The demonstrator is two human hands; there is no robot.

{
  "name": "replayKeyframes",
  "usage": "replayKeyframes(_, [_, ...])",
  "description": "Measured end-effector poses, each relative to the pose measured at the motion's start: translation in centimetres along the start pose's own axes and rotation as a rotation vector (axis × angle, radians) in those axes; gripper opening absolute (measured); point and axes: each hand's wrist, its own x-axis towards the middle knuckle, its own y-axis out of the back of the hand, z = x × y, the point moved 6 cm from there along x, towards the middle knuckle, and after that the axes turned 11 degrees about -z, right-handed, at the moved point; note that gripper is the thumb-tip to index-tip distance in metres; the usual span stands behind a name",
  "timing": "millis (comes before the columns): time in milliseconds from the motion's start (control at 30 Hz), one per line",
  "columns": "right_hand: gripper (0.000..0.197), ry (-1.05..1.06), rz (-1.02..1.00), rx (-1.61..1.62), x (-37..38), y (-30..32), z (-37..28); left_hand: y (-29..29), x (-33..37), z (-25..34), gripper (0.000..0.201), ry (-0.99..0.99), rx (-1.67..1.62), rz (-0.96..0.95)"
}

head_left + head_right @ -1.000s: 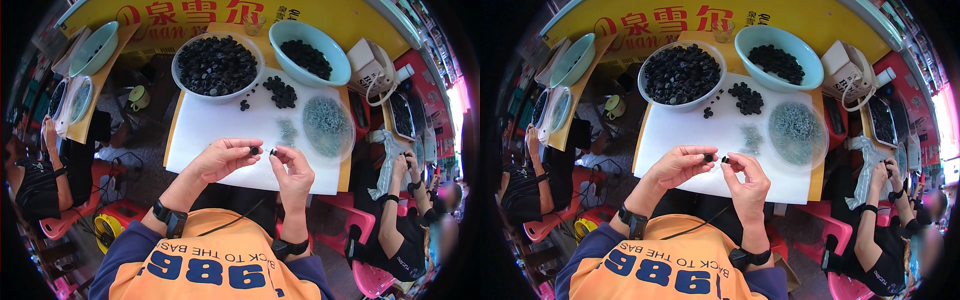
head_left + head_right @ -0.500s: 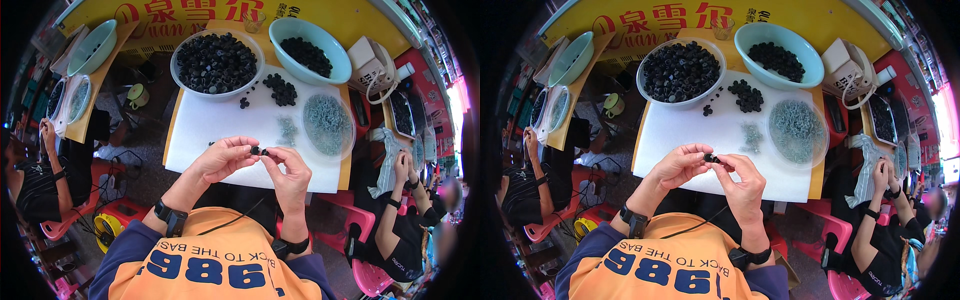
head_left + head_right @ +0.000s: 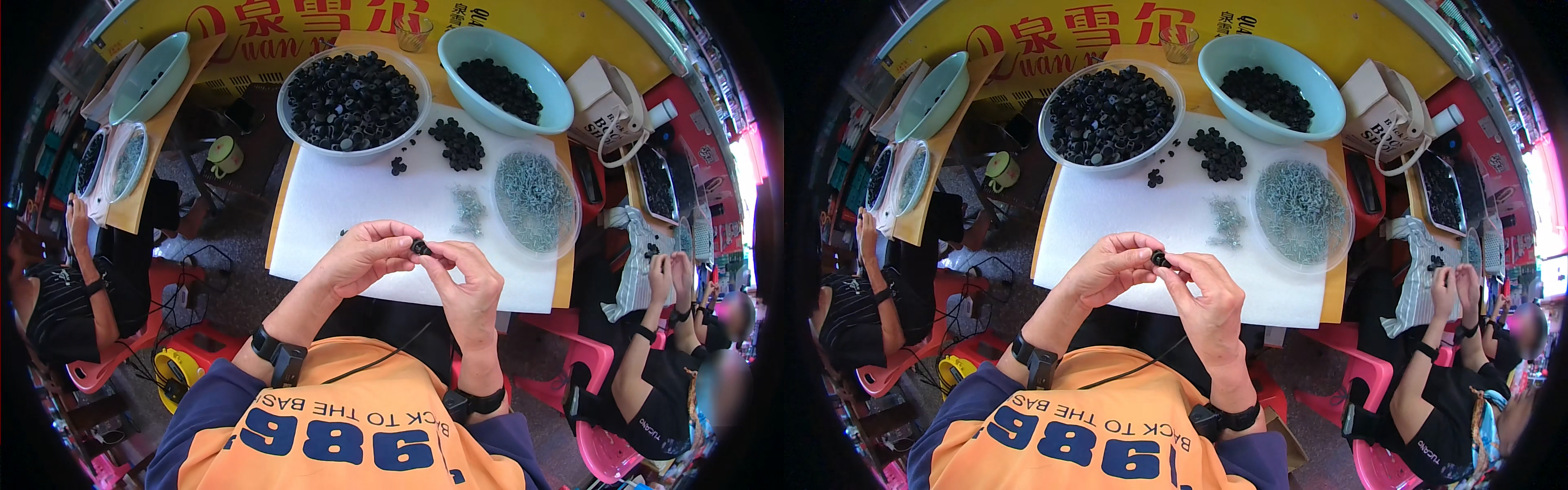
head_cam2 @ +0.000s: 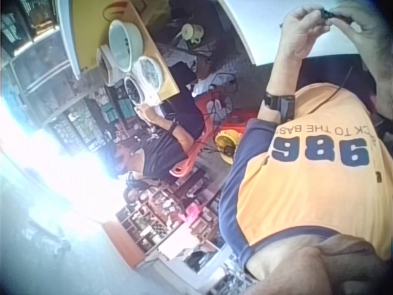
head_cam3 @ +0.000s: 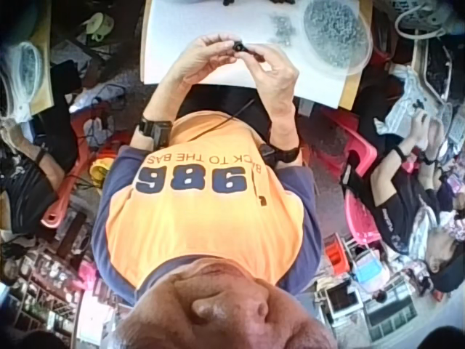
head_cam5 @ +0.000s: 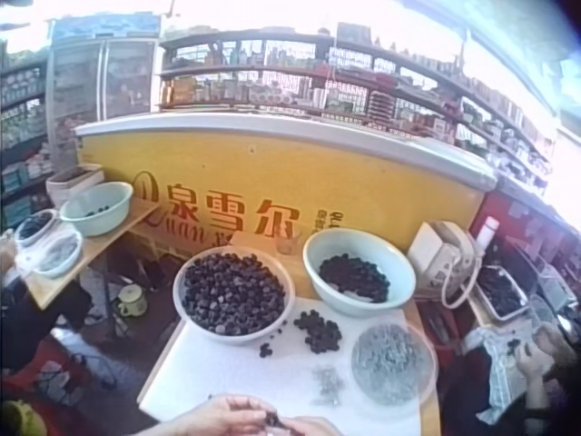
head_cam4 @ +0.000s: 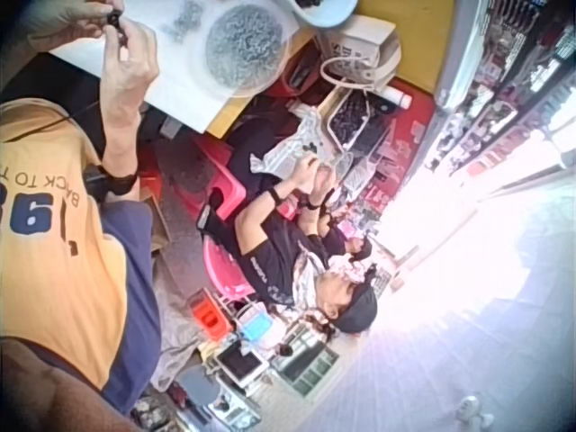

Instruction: Assembling small black plastic components by hand at a workbench.

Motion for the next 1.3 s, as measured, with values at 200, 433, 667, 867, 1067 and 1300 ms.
replayKeyframes(200, [0.02, 0.052, -0.008, -0.06, 0.0, -0.1, -0.1, 0.1, 0.1, 0.0, 0.018, -0.021, 0.041, -0.002])
replayKeyframes(433, [0.019, 0.022, 0.008, -0.031, -0.1, -0.3, 0.0, 0.3, 0.1, -0.1, 0.019, -0.02, 0.035, 0.008])
replayKeyframes(667, [0.019, 0.061, -0.004, -0.071, 0.0, -0.3, -0.1, 0.2, -0.1, 0.0, 0.019, -0.003, 0.021, 0.013])
replayKeyframes(867, [0.018, 0.005, -0.008, -0.042, 0.0, -0.4, 0.1, 0.3, -0.1, 0.0, 0.02, 0.003, 0.024, 0.019])
replayKeyframes(1067, [0.022, 0.047, -0.008, -0.058, 0.0, -0.4, 0.4, 0.1, -0.1, 0.2, 0.021, -0.036, 0.086, 0.004])
replayKeyframes(1300, [0.035, -0.063, -0.09, 0.027, 0.3, -0.6, 1.5, 0.6, -0.1, -0.2, 0.022, -0.024, 0.115, -0.026])
